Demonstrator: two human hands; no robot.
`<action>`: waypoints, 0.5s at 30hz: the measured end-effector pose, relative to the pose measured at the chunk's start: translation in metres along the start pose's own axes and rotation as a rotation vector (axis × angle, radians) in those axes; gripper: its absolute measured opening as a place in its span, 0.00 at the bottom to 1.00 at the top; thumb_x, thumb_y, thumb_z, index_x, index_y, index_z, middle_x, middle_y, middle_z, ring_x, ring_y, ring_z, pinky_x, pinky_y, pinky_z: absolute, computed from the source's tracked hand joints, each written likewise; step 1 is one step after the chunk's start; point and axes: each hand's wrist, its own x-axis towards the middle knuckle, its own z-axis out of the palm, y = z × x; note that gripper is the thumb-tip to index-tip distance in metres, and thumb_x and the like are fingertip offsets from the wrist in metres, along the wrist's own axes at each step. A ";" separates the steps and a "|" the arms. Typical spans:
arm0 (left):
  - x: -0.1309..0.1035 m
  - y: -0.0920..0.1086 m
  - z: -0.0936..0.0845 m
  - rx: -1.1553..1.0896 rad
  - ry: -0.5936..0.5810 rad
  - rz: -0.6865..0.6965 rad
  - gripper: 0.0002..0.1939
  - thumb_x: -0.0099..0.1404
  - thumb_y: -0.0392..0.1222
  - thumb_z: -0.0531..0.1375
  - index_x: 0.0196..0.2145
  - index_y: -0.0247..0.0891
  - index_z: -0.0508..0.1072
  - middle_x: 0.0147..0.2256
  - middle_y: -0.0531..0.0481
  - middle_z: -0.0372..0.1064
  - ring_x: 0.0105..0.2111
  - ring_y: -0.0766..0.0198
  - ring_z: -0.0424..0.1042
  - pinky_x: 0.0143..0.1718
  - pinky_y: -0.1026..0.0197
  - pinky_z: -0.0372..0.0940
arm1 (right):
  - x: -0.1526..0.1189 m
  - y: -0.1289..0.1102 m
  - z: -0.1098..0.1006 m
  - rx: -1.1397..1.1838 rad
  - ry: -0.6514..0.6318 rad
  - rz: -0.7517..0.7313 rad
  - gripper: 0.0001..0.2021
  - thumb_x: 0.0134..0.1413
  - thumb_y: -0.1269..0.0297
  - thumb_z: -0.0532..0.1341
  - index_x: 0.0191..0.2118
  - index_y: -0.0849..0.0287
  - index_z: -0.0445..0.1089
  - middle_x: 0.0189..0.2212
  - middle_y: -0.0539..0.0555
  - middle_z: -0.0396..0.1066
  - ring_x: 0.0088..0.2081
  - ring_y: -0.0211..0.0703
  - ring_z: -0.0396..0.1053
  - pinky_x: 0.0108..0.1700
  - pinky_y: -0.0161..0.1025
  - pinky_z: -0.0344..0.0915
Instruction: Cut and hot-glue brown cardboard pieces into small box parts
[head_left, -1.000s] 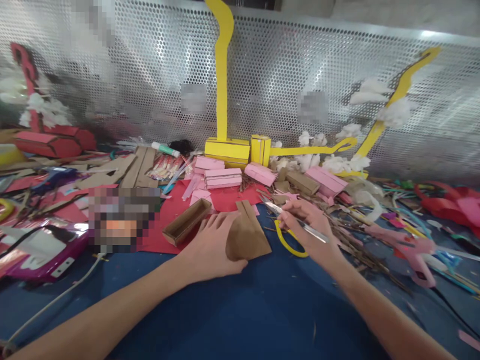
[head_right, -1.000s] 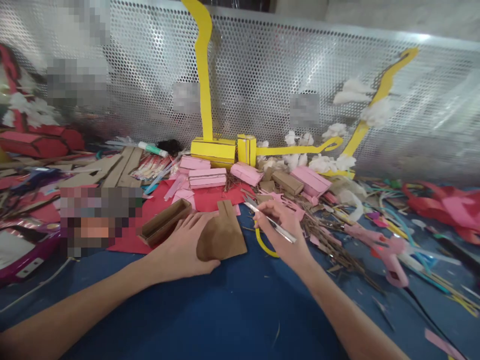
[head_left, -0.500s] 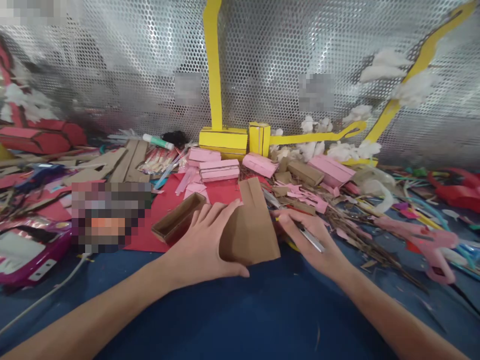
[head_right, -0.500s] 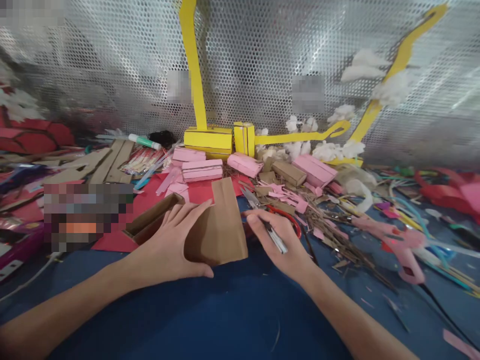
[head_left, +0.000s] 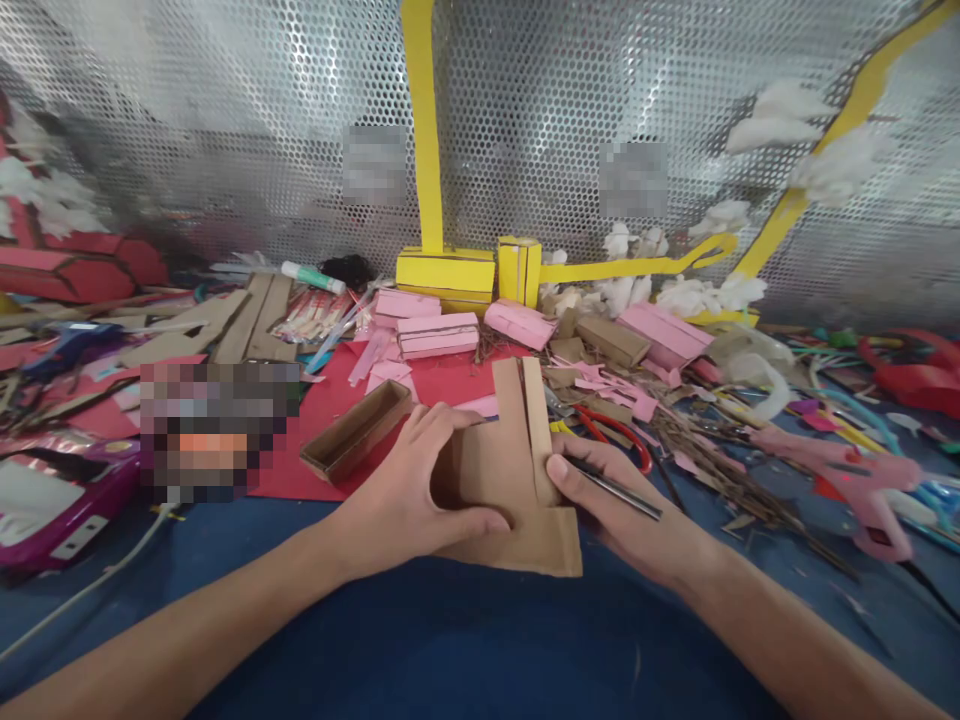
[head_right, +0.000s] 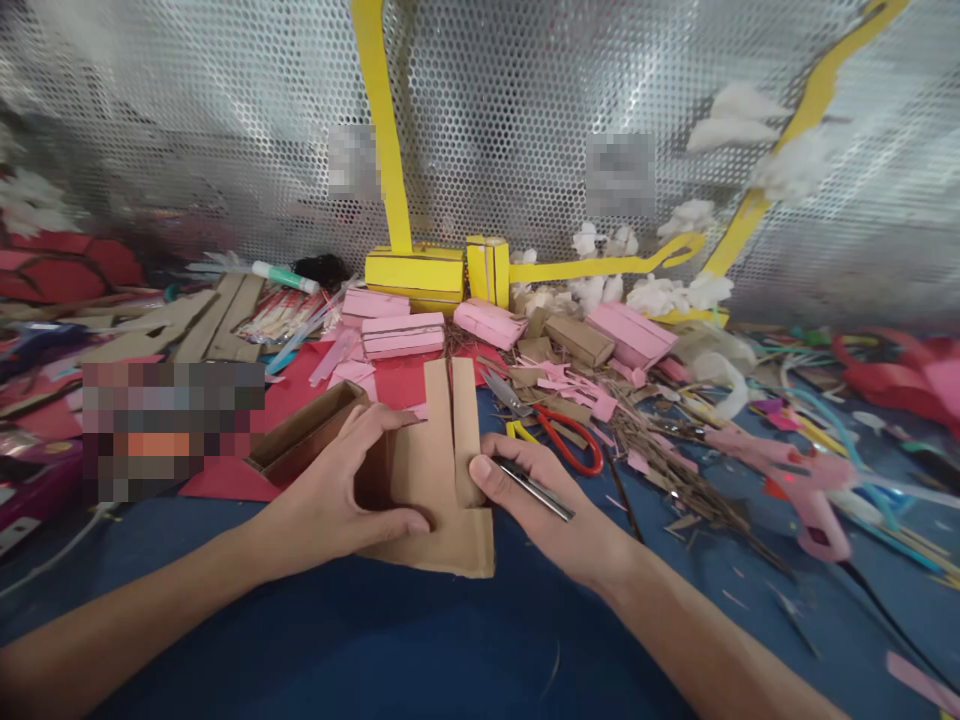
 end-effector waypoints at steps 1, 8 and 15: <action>0.000 0.000 0.000 -0.012 0.007 -0.006 0.38 0.55 0.61 0.71 0.57 0.43 0.65 0.54 0.44 0.68 0.55 0.47 0.65 0.56 0.47 0.63 | 0.000 0.000 0.000 0.017 -0.009 -0.002 0.21 0.65 0.42 0.59 0.34 0.56 0.62 0.30 0.50 0.64 0.33 0.40 0.64 0.36 0.36 0.63; 0.005 -0.001 -0.015 0.000 0.018 -0.127 0.23 0.61 0.62 0.66 0.34 0.39 0.70 0.30 0.54 0.66 0.31 0.62 0.65 0.33 0.60 0.60 | 0.000 -0.006 0.001 -0.335 0.079 -0.139 0.18 0.70 0.48 0.56 0.34 0.56 0.64 0.28 0.47 0.59 0.31 0.38 0.58 0.34 0.36 0.57; 0.009 0.000 -0.027 -0.419 -0.380 -0.230 0.19 0.67 0.58 0.61 0.36 0.37 0.72 0.32 0.52 0.70 0.31 0.65 0.68 0.29 0.65 0.61 | -0.001 -0.013 0.009 -0.500 0.116 -0.133 0.16 0.71 0.50 0.54 0.33 0.55 0.61 0.26 0.46 0.57 0.28 0.38 0.57 0.31 0.36 0.55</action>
